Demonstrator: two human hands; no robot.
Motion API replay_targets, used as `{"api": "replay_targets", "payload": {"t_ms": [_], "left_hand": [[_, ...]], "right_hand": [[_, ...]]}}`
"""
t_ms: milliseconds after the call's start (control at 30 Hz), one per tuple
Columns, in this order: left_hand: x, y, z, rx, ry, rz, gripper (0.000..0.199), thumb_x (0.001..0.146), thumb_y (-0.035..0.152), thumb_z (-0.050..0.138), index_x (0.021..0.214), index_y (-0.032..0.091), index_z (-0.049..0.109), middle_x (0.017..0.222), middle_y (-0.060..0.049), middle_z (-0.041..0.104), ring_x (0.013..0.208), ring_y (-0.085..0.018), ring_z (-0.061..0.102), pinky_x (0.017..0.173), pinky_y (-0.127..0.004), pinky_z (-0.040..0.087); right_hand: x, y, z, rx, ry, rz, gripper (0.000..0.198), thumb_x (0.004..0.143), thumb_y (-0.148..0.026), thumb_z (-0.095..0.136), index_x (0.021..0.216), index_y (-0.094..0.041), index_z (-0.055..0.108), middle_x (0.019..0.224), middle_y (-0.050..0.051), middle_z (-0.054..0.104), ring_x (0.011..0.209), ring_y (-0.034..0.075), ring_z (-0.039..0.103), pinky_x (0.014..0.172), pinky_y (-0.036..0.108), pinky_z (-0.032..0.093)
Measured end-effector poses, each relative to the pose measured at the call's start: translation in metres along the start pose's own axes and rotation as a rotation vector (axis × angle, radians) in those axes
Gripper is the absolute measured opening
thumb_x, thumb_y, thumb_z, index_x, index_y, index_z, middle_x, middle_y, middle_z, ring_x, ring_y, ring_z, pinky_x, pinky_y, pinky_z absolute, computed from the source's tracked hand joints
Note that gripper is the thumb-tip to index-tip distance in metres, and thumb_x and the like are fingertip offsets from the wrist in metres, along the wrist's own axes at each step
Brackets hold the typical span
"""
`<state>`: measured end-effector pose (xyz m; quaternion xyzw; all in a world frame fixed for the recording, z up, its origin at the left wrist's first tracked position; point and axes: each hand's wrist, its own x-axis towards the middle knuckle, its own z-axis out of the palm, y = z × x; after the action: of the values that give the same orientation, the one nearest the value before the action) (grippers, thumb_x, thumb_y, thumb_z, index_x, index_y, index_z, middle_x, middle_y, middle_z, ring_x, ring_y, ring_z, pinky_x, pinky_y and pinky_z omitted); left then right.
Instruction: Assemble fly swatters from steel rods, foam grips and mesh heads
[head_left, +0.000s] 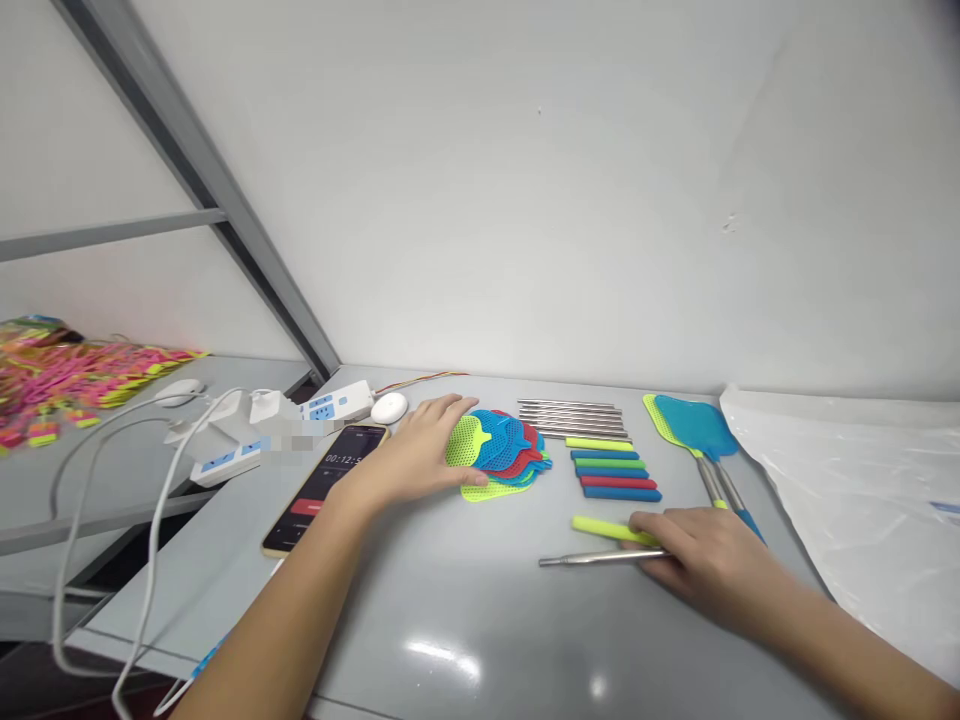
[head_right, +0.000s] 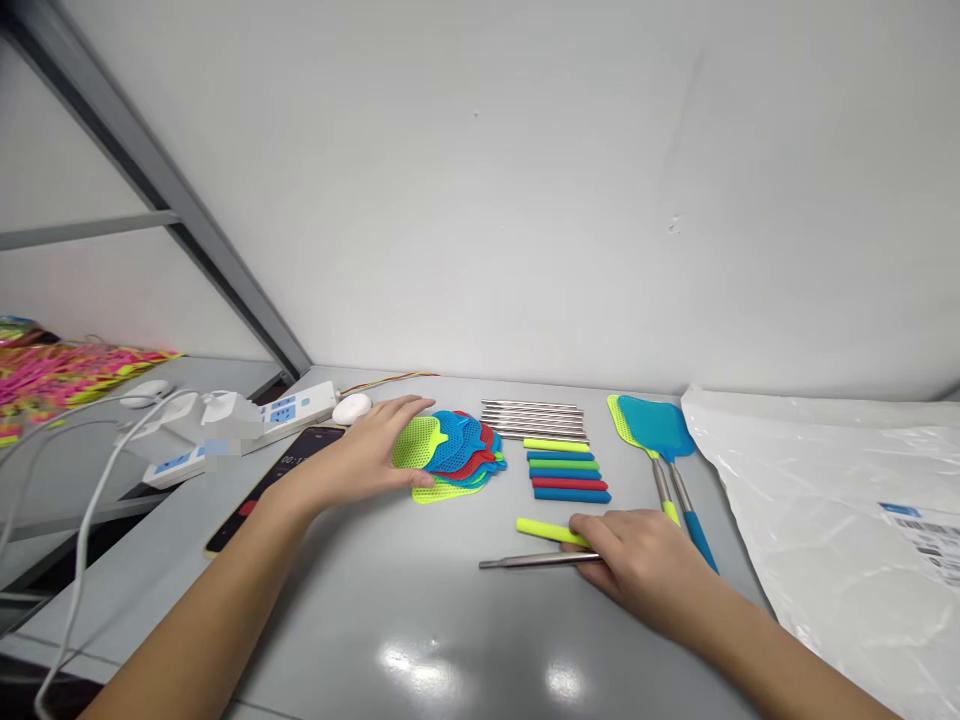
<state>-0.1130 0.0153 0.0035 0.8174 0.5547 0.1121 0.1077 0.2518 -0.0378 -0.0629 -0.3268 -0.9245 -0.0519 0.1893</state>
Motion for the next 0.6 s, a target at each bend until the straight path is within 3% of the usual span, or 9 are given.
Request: {"api": "replay_targets", "payload": {"t_ms": [267,600], "left_hand": [[0.002,-0.01,0.002,-0.006,-0.086,-0.102,0.096,0.064,0.073,0.06,0.145,0.031,0.029,0.148,-0.01,0.037,0.131,-0.037,0.037,0.102,-0.048,0.035],[0.006,-0.013,0.004,-0.059,-0.096,-0.096,0.089,0.066,0.069,0.06,0.142,0.029,0.036,0.143,-0.008,0.044,0.131,-0.034,0.039,0.101,-0.043,0.038]], "right_hand": [[0.006,0.006,0.004,-0.049,0.039,0.138,0.012,0.091,-0.025,0.047,0.098,-0.02,0.056,0.074,0.001,0.069,0.062,0.017,0.065,0.054,0.026,0.034],[0.006,0.009,0.001,-0.072,0.022,0.185,0.012,0.088,-0.02,0.047,0.098,-0.021,0.054,0.07,0.0,0.068,0.06,0.017,0.063,0.053,0.025,0.032]]}}
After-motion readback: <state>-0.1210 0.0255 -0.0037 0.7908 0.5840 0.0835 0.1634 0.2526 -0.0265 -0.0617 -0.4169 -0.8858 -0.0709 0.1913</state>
